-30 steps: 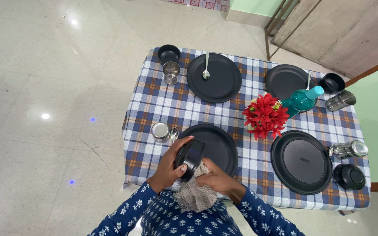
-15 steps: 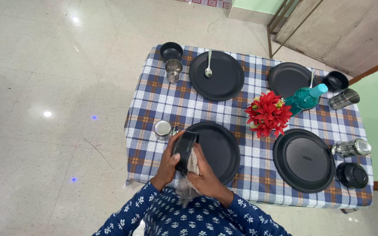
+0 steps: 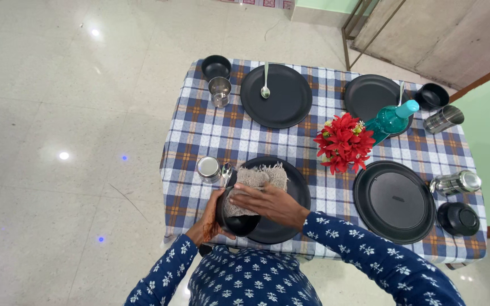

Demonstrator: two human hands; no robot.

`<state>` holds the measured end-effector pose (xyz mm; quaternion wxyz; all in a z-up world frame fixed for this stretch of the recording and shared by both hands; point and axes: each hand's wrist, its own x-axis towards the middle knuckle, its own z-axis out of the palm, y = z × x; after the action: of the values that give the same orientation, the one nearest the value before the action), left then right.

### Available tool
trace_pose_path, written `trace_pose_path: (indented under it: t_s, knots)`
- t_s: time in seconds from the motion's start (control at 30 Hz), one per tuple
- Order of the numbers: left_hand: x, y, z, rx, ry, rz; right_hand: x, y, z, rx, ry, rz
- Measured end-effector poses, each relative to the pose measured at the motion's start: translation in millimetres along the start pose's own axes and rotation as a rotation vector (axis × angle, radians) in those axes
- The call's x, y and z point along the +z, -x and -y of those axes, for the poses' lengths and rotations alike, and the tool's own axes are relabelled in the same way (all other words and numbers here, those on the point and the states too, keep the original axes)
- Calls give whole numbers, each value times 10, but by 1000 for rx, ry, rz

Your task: The person wipes several plates, bowls, a spoon, and a metal cup with a cloth.

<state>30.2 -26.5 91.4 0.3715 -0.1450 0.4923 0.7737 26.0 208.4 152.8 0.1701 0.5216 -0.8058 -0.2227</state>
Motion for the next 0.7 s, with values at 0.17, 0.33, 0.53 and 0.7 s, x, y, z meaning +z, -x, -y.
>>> trace_pose_path:
  t_s: [0.17, 0.33, 0.53, 0.7]
  knots:
    - [-39, -116, 23, 175, 0, 16, -274, -196, 322, 327, -234, 31]
    - [199, 60, -16, 1047, -450, -250, -652, -421, 427, 776, -1011, 198]
    - [275, 211, -203, 1457, -671, -274, -568, -223, 259, 739, -2118, -190]
    - [423, 358, -168, 1127, -279, 84, -588, 252, -94, 456, -2244, -167]
